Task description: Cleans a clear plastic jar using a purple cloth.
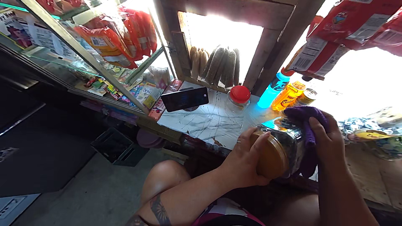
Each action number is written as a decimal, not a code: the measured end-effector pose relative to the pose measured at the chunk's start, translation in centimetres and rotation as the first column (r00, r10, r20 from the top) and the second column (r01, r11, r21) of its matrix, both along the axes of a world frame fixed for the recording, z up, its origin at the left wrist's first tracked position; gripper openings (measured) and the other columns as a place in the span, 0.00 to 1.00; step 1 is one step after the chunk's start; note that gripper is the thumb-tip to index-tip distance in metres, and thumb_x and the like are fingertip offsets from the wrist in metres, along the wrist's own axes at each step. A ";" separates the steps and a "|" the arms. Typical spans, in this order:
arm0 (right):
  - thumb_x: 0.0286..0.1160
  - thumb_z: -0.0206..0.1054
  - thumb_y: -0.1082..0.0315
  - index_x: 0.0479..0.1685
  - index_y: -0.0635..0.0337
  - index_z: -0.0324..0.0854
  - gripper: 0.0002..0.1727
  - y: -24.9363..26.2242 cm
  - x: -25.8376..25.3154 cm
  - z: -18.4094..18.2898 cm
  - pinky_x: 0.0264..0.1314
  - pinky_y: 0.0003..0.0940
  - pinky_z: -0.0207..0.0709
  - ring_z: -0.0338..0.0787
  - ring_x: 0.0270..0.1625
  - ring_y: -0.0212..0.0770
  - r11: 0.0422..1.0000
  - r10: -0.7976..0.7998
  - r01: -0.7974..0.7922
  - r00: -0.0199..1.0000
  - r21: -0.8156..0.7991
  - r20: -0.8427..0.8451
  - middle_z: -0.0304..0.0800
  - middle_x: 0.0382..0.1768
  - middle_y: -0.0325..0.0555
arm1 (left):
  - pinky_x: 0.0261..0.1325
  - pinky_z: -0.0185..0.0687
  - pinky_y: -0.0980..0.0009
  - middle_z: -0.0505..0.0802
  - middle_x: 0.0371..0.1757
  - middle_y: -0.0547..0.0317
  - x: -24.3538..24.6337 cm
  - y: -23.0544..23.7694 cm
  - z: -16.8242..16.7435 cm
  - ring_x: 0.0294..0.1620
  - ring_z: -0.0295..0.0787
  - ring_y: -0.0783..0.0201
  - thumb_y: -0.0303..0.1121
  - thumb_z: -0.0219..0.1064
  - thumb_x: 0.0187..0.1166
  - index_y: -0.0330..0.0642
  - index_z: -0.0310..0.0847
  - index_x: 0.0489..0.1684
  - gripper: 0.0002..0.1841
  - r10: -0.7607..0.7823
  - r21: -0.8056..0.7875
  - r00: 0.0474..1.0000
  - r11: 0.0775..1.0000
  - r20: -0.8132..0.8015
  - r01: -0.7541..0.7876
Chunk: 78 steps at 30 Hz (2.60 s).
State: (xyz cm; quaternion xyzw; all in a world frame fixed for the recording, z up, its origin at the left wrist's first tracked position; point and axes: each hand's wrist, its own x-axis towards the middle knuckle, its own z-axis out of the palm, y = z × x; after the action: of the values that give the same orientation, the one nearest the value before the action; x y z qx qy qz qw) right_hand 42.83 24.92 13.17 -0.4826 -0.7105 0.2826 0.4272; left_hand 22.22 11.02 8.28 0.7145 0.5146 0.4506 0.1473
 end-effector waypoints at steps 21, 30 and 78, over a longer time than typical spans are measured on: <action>0.89 0.52 0.44 0.73 0.44 0.76 0.23 -4.1 -2.2 -0.9 0.91 0.47 0.55 0.78 0.78 0.38 0.763 0.334 -0.433 0.900 0.480 0.281 0.87 0.64 0.42 | 0.79 0.74 0.53 0.64 0.83 0.22 -0.5 0.1 0.2 0.83 0.66 0.33 0.43 0.93 0.31 0.38 0.57 0.89 0.68 -0.002 -0.006 1.000 1.000 0.006 0.002; 0.90 0.51 0.45 0.70 0.58 0.79 0.28 -3.0 -1.6 -0.8 0.88 0.49 0.59 0.82 0.74 0.41 0.833 0.318 -0.381 0.923 0.401 0.217 0.89 0.62 0.50 | 0.80 0.73 0.53 0.63 0.84 0.23 -0.4 0.2 0.4 0.84 0.65 0.34 0.43 0.93 0.33 0.39 0.55 0.90 0.68 -0.001 -0.031 1.000 1.000 0.009 0.001; 0.85 0.52 0.38 0.81 0.53 0.75 0.36 -3.9 -2.7 -1.4 0.91 0.62 0.50 0.68 0.87 0.57 0.874 0.297 -0.382 0.909 0.301 0.292 0.81 0.76 0.56 | 0.76 0.75 0.51 0.60 0.86 0.27 -0.6 0.7 0.1 0.83 0.67 0.39 0.45 0.92 0.35 0.36 0.44 0.92 0.73 0.125 -0.209 0.978 0.974 0.166 -0.089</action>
State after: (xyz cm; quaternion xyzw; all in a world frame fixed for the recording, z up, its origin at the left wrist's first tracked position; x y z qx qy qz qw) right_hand 40.14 21.07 11.73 -0.2955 -0.8691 0.1627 0.3619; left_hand 21.59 11.71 8.39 0.6238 0.5801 0.4659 0.2393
